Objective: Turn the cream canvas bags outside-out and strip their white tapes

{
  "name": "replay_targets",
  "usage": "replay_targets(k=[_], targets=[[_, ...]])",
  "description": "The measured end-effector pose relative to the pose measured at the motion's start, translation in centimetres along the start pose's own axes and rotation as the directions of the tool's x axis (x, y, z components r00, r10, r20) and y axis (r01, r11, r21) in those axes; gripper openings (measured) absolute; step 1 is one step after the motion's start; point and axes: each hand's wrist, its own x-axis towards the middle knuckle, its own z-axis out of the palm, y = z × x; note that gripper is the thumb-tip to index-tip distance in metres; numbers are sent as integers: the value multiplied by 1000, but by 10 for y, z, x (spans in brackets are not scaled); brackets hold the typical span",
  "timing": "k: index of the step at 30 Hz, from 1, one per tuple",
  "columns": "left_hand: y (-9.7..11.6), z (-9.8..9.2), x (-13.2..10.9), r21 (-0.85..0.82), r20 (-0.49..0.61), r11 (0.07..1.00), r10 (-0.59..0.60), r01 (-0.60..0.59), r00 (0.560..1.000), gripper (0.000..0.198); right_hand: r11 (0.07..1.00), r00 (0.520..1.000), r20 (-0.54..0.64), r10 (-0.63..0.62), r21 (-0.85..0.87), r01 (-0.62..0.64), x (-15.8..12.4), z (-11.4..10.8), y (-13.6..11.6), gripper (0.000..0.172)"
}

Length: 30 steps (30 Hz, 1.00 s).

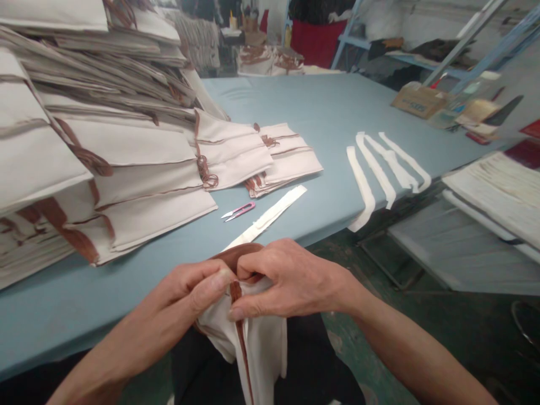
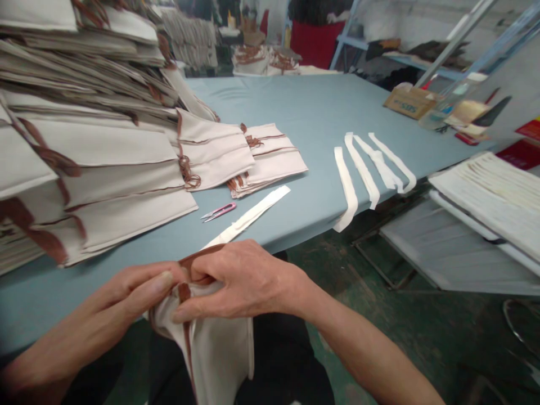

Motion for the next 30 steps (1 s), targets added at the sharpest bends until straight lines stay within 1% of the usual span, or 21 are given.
replay_targets(k=[3, 5, 8, 10, 12, 15, 18, 23, 26, 30], targets=[[7, -6, 1, 24, 67, 998, -65, 63, 996, 47, 1000, 1000, -6, -8, -27, 8, 0, -1, -4, 51], [10, -12, 1, 53, 128, 996, -71, 64, 989, 43, 999, 1000, -3, -16, -40, 16, 0, -1, -9, 45], [15, -23, 4, 143, 213, 988, -81, 51, 974, 43, 998, 999, 30, -26, -55, 27, 1, -3, -13, 35], [18, -28, 7, 187, 250, 981, -98, 51, 963, 44, 998, 999, 40, -26, -61, 28, 2, -5, -13, 33], [22, -29, 12, 191, 260, 980, -108, 58, 959, 43, 998, 999, 43, -19, -59, 22, 2, -6, -9, 34], [26, -28, 19, 165, 277, 985, -104, 60, 955, 43, 1000, 998, 67, -4, -11, 4, 0, -9, -1, 43], [29, -28, 28, 144, 335, 989, -81, 34, 939, 46, 999, 997, 83, 8, 50, -13, -2, -11, 7, 47], [32, -34, 47, 136, 422, 989, -113, 61, 899, 38, 992, 991, 106, 77, 89, -86, -4, -10, 17, 32], [35, -36, 56, 148, 447, 988, -104, 41, 888, 35, 988, 991, 105, 87, 118, -99, -5, -9, 20, 31], [38, -37, 59, 183, 458, 983, -116, 34, 881, 32, 983, 989, 104, 101, 141, -115, -5, -9, 20, 30]])
